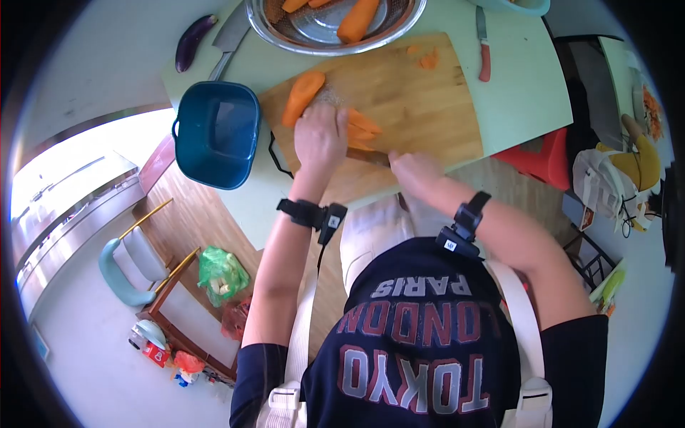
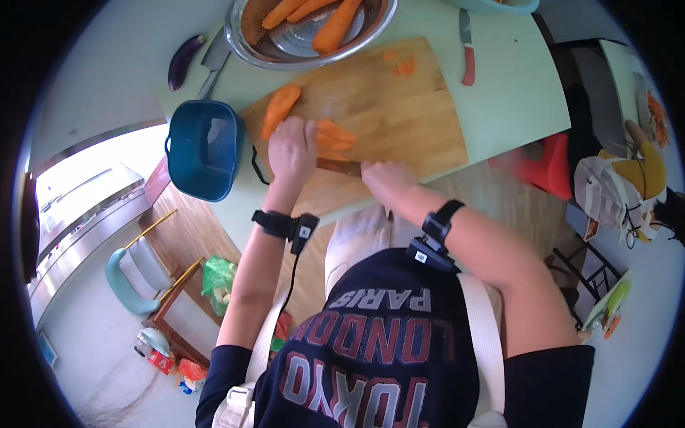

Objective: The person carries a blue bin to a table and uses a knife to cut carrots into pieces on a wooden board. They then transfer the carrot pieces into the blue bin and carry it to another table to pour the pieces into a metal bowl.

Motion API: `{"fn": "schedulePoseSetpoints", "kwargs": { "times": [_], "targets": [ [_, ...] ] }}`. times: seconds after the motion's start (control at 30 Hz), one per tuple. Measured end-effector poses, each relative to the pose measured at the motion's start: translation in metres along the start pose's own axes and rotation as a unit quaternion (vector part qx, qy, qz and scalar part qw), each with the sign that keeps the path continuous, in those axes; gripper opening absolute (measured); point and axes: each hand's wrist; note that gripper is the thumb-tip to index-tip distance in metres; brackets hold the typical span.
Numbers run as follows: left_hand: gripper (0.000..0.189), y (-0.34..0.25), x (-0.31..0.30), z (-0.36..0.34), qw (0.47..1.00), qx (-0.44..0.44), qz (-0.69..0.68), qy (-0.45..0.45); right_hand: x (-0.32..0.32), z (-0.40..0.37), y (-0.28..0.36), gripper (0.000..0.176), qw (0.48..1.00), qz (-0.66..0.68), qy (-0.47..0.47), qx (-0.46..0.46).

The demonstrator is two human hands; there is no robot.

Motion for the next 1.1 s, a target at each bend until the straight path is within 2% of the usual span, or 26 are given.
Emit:
{"fn": "schedulePoseSetpoints", "kwargs": {
  "times": [0.13,0.2,0.27,0.33,0.4,0.47,0.53,0.6,0.67,0.7,0.77,0.8,0.87,0.9,0.97,1.1],
  "targets": [
    [0.021,-0.002,-0.004,0.000,1.000,-0.012,-0.008,-0.010,0.016,0.006,-0.010,0.012,0.999,0.022,-0.032,-0.005],
    [0.021,-0.003,-0.009,0.003,0.999,-0.034,-0.034,-0.018,0.012,0.010,-0.016,0.020,0.996,0.072,-0.042,-0.013],
    [0.021,0.000,-0.017,0.010,0.968,-0.110,-0.169,-0.151,-0.001,0.012,-0.024,0.025,0.995,0.091,-0.031,-0.007],
    [0.021,0.004,-0.035,0.001,0.966,-0.137,-0.149,-0.159,-0.014,0.007,-0.027,0.030,0.994,0.111,-0.017,0.000],
    [0.017,0.006,-0.049,-0.012,0.950,-0.211,-0.142,-0.181,-0.020,-0.003,-0.030,0.035,0.985,0.160,-0.057,0.022],
    [0.013,0.015,-0.045,-0.030,0.957,-0.200,-0.109,-0.179,-0.025,-0.015,-0.035,0.036,0.981,0.177,-0.073,0.039],
    [0.016,0.019,-0.038,-0.044,0.985,-0.104,-0.075,-0.119,-0.029,-0.027,-0.041,0.038,0.975,0.193,-0.089,0.056],
    [0.022,0.005,-0.029,-0.041,0.991,-0.075,-0.048,-0.098,-0.032,-0.036,-0.047,0.038,0.968,0.198,-0.117,0.106],
    [0.029,-0.002,-0.019,-0.028,0.994,0.014,-0.102,0.030,-0.032,-0.042,-0.054,0.038,0.966,0.195,-0.117,0.120],
    [0.029,-0.003,-0.015,-0.022,0.994,0.013,-0.102,0.029,-0.032,-0.044,-0.056,0.038,0.964,0.194,-0.118,0.135],
    [0.040,-0.003,-0.007,-0.011,0.984,0.058,-0.072,0.154,-0.031,-0.047,-0.056,0.038,0.964,0.192,-0.123,0.139],
    [0.040,-0.004,-0.006,-0.009,0.984,0.059,-0.072,0.153,-0.032,-0.049,-0.057,0.039,0.962,0.191,-0.129,0.143],
    [0.041,-0.004,-0.005,-0.004,0.973,0.064,-0.003,0.223,-0.033,-0.056,-0.054,0.039,0.962,0.181,-0.131,0.157],
    [0.041,-0.003,-0.006,-0.003,0.972,0.067,-0.002,0.223,-0.033,-0.058,-0.054,0.038,0.962,0.172,-0.130,0.171],
    [0.039,-0.001,-0.008,-0.007,0.967,0.029,-0.003,0.254,-0.025,-0.063,-0.060,0.038,0.956,0.190,-0.143,0.174],
    [0.038,0.003,-0.006,-0.008,0.967,0.045,-0.019,0.251,-0.014,-0.070,-0.069,0.037,0.942,0.224,-0.174,0.182]
  ]
}}
Point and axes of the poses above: each hand's wrist, its own z-axis towards the middle knuckle, its own x-axis out of the palm, y = z × x, and after that the axes turned 11 degrees about -y, right-handed
